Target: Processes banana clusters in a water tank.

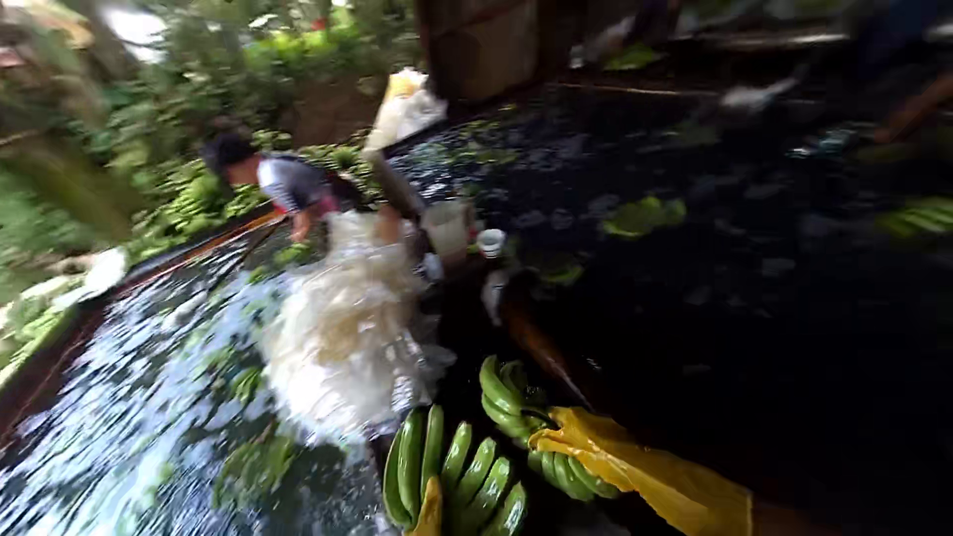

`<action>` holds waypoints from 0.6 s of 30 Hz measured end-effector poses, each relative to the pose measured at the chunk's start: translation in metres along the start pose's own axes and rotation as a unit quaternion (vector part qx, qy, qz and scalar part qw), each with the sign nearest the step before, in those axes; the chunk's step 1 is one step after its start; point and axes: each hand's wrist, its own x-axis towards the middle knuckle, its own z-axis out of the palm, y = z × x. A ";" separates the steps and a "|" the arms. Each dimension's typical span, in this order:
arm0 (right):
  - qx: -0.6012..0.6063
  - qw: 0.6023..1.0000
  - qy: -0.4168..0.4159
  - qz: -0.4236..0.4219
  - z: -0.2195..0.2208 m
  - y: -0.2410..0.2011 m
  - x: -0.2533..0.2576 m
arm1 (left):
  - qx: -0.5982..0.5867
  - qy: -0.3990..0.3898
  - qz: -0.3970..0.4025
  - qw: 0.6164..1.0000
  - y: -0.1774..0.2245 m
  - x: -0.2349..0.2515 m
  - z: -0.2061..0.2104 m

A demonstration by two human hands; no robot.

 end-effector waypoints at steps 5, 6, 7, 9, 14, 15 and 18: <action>0.123 0.959 0.216 0.134 -0.080 0.183 -0.023 | 0.028 -0.344 0.019 0.938 0.065 -0.054 0.185; 0.165 0.937 0.253 0.177 -0.088 0.220 -0.023 | -0.018 -0.415 -0.004 0.910 0.076 -0.069 0.212; 0.206 0.909 0.286 0.223 -0.092 0.254 -0.025 | -0.062 -0.474 -0.031 0.878 0.089 -0.083 0.234; 0.259 0.868 0.333 0.264 -0.095 0.307 -0.033 | -0.158 -0.546 -0.087 0.818 0.099 -0.095 0.262; 0.315 0.852 0.349 0.228 -0.102 0.281 -0.010 | -0.246 -0.494 -0.215 0.806 0.090 -0.052 0.236; 0.294 0.868 0.333 0.221 -0.101 0.257 0.004 | -0.255 -0.459 -0.201 0.827 0.086 -0.040 0.218; 0.291 0.928 0.203 0.115 -0.067 0.164 0.032 | -0.328 -0.395 -0.146 0.846 0.068 -0.002 0.138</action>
